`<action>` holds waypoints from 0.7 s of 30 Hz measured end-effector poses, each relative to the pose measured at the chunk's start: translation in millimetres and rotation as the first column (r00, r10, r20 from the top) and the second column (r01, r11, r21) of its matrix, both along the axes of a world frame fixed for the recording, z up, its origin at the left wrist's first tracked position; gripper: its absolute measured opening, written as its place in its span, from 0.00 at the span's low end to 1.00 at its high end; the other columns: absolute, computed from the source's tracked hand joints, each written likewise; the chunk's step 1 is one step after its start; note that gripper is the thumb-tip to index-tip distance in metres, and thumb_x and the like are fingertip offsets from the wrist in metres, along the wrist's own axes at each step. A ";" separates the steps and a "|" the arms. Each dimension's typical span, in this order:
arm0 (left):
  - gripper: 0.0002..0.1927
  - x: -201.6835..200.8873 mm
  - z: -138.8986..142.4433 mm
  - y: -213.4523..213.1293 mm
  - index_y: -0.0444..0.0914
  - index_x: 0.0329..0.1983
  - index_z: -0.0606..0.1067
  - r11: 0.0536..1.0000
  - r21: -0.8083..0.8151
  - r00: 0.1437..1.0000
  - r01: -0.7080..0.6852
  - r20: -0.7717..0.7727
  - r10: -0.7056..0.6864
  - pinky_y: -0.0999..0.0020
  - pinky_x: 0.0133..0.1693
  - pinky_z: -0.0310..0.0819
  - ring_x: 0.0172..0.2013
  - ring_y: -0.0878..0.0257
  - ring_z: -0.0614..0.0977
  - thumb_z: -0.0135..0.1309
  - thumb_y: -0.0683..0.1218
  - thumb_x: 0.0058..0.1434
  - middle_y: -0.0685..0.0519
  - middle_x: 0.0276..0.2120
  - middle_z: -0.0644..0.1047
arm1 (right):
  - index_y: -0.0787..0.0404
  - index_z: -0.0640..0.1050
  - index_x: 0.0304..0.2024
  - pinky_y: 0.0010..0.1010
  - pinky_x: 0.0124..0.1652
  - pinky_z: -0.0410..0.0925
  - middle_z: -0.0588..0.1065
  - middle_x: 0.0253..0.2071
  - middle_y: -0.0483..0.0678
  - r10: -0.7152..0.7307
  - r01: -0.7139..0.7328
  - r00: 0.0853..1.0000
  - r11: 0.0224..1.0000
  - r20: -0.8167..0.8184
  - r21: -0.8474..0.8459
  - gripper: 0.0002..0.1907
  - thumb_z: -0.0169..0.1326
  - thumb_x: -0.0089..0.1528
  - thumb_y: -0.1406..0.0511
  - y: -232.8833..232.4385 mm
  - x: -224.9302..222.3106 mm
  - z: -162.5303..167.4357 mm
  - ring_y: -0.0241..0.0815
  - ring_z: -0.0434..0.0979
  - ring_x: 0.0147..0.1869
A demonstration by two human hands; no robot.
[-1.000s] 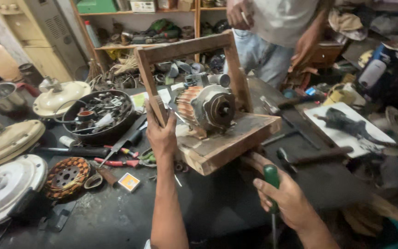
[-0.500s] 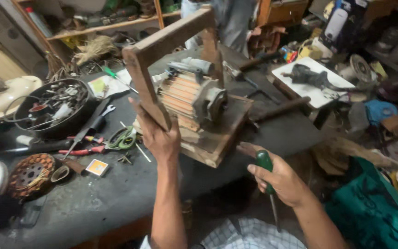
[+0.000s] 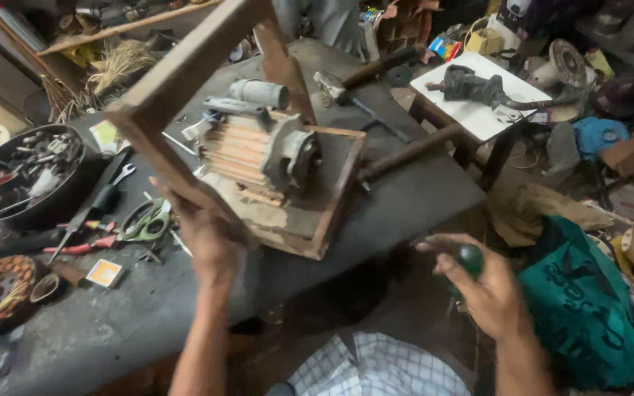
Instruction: The person works on an electrical motor stator clamped in a wooden jig, using a screwdriver to adjust internal components. They repeatedly rotate the jig and probe the rotor area while a coworker briefly assists by holding a metal cup over the assembly.
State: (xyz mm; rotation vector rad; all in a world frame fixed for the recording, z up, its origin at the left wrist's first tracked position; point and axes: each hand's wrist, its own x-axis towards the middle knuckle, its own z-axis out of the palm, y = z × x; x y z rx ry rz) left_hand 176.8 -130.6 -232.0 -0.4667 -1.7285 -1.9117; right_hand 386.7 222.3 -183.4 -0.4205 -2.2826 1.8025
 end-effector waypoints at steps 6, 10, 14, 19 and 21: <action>0.21 -82.2 -5.3 -75.4 0.33 0.63 0.65 0.934 0.312 0.946 0.176 0.207 -0.248 0.62 0.54 0.70 0.49 0.61 0.73 0.46 0.56 0.86 0.53 0.45 0.70 | 0.61 0.81 0.50 0.37 0.42 0.71 0.77 0.48 0.53 -0.303 0.363 0.930 0.846 -0.208 0.390 0.16 0.57 0.63 0.61 59.2 47.6 -31.7 0.45 0.79 0.39; 0.29 -119.2 13.8 -74.3 0.36 0.68 0.64 0.865 -0.484 0.985 0.131 0.165 -0.057 0.64 0.49 0.80 0.53 0.62 0.80 0.50 0.42 0.63 0.51 0.56 0.76 | 0.64 0.78 0.50 0.36 0.52 0.74 0.76 0.52 0.56 -0.327 0.320 0.812 0.942 -0.484 -0.101 0.09 0.56 0.74 0.63 95.3 66.6 -82.6 0.43 0.79 0.49; 0.21 -152.9 22.9 -45.4 0.33 0.63 0.74 0.867 0.307 0.791 0.393 0.368 -0.489 0.68 0.40 0.74 0.43 0.61 0.79 0.53 0.36 0.66 0.49 0.50 0.80 | 0.65 0.78 0.48 0.44 0.50 0.77 0.77 0.52 0.64 -0.294 0.190 0.855 0.944 -0.426 -0.270 0.08 0.55 0.70 0.66 123.0 74.6 -146.3 0.47 0.82 0.45; 0.15 -160.4 15.7 -37.9 0.32 0.55 0.76 0.849 0.318 0.792 0.423 0.326 -0.517 0.65 0.48 0.79 0.44 0.62 0.83 0.54 0.36 0.65 0.51 0.46 0.82 | 0.67 0.73 0.55 0.40 0.43 0.78 0.74 0.55 0.72 -0.044 -0.277 0.911 0.671 -0.409 -0.688 0.14 0.52 0.68 0.69 165.0 66.3 -209.9 0.48 0.82 0.42; 0.14 -165.3 26.5 -49.7 0.33 0.56 0.77 0.799 0.196 0.754 0.569 0.262 -0.602 0.67 0.50 0.77 0.46 0.64 0.82 0.54 0.36 0.67 0.53 0.47 0.81 | 0.69 0.68 0.64 0.37 0.34 0.77 0.73 0.50 0.78 0.268 -0.343 0.884 -0.181 -0.382 -0.922 0.24 0.46 0.64 0.72 209.7 50.6 -205.9 0.54 0.82 0.40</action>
